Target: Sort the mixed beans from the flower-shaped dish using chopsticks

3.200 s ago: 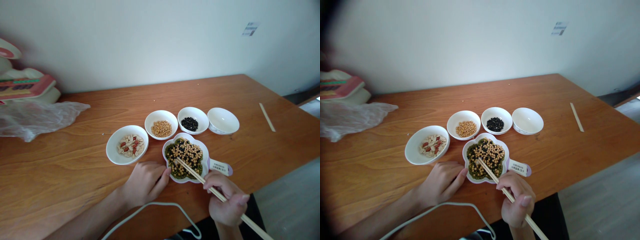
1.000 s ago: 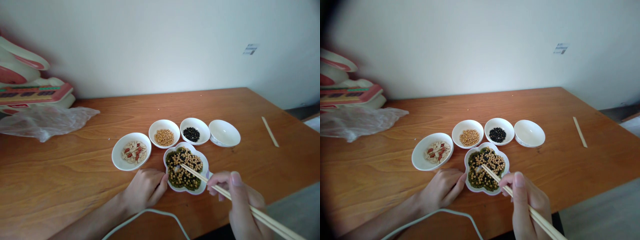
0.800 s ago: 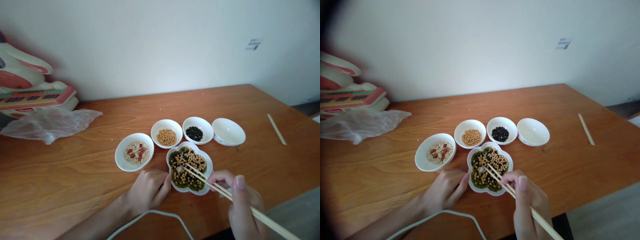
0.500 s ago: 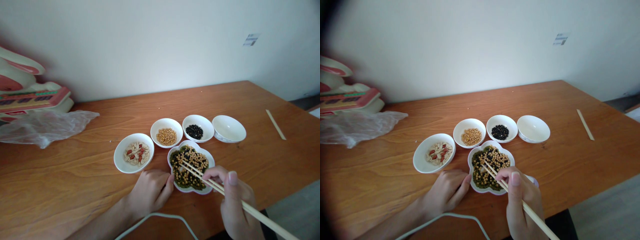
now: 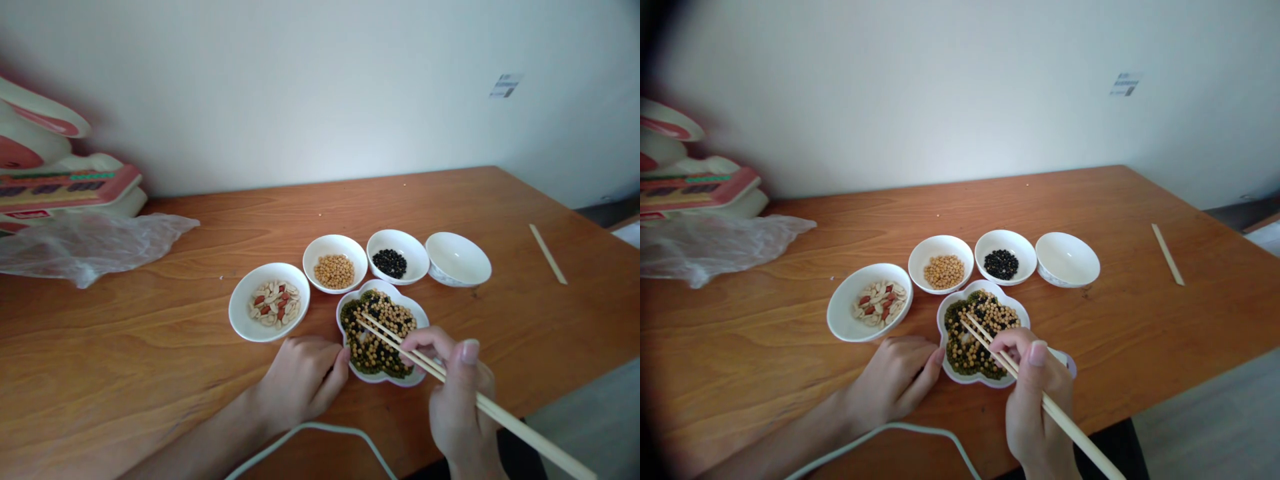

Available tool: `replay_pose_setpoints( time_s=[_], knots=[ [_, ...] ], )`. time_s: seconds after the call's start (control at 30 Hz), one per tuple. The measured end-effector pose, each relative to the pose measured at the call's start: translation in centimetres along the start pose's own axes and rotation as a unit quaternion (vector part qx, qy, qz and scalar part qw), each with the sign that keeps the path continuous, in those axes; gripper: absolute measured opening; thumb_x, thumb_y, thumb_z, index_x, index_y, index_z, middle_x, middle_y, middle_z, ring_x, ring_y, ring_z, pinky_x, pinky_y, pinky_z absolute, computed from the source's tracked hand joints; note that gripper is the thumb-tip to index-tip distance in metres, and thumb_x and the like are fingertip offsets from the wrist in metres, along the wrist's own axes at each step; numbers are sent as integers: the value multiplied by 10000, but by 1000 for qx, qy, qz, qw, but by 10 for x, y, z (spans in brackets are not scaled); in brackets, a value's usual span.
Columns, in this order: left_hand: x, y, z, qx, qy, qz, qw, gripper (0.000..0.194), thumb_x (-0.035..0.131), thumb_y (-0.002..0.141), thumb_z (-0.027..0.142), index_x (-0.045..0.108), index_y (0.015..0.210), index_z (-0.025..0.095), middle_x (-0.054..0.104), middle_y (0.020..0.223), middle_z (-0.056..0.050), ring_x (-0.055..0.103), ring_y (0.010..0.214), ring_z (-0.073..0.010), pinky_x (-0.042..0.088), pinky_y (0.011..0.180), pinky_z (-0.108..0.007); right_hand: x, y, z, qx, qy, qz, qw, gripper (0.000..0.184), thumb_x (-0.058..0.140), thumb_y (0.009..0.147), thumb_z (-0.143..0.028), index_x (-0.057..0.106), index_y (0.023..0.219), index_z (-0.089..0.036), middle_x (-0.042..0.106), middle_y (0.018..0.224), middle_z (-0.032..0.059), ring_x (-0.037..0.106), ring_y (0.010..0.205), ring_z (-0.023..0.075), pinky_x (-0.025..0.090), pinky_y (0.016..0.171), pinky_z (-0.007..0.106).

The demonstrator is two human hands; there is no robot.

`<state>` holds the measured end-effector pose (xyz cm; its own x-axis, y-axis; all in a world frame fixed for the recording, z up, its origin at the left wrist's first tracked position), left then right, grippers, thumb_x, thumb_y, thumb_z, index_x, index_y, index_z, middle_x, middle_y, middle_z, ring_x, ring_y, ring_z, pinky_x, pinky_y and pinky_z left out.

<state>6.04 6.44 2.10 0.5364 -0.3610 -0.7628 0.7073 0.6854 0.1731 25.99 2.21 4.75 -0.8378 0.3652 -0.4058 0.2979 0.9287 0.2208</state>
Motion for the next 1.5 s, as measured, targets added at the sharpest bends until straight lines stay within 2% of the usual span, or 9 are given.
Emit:
replay_pose_setpoints(
  time_s=[0.3, 0.57, 0.8, 1.07, 1.37, 1.5],
  knots=[
    [0, 1, 0, 3, -3, 2, 1000, 444, 369, 1170, 247, 551, 767, 207, 661, 703, -8, 563, 580, -130, 346, 615, -324, 9, -1, 5, 1, 40, 9, 999, 862, 136, 1087, -752, 725, 763, -212, 664, 653, 51, 625, 600, 184, 449, 534, 305],
    [2, -1, -2, 0, 2, -1, 1000, 430, 361, 1177, 264, 523, 783, 211, 652, 720, 2, 554, 596, -131, 339, 630, -326, 10, -4, 13, 32, 55, -5, 998, 880, 102, 1062, -790, 724, 798, -224, 680, 700, 53, 649, 665, 210, 468, 613, 344],
    [5, -2, -5, -7, 2, -6, 1000, 429, 350, 1180, 270, 503, 784, 214, 639, 716, 5, 551, 599, -131, 334, 637, -326, 13, -3, 3, 41, 59, 8, 997, 902, 87, 1043, -819, 709, 772, -225, 636, 664, 44, 591, 633, 207, 402, 590, 352],
    [3, -1, -3, -2, 0, -5, 1000, 427, 353, 1174, 259, 502, 777, 213, 643, 713, 5, 549, 591, -132, 334, 633, -316, 12, -3, 3, 9, 57, 16, 998, 871, 107, 1083, -754, 719, 766, -222, 666, 679, 49, 621, 642, 200, 432, 588, 338],
    [4, -1, -2, -3, 3, -10, 1000, 427, 351, 1178, 256, 525, 791, 209, 664, 729, 0, 578, 610, -135, 341, 650, -318, 15, -1, 2, -26, 63, -5, 998, 894, 91, 1061, -794, 727, 783, -231, 678, 675, 47, 632, 616, 196, 438, 535, 326],
    [3, -1, -2, -2, 4, -8, 1000, 427, 355, 1176, 257, 536, 792, 210, 669, 728, -3, 587, 613, -140, 344, 644, -320, 15, -3, 1, 13, 56, 16, 998, 909, 78, 1052, -806, 723, 777, -229, 669, 677, 50, 619, 631, 204, 418, 566, 344]
  ],
)
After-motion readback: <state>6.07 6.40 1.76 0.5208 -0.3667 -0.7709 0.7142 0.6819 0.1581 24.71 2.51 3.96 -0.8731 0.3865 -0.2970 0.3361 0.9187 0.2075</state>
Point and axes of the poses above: each hand's wrist, its own y-axis towards the middle knuckle, its own x-axis out of the palm, z = x × y, the point moved 9 cm from there along y, towards the middle knuckle
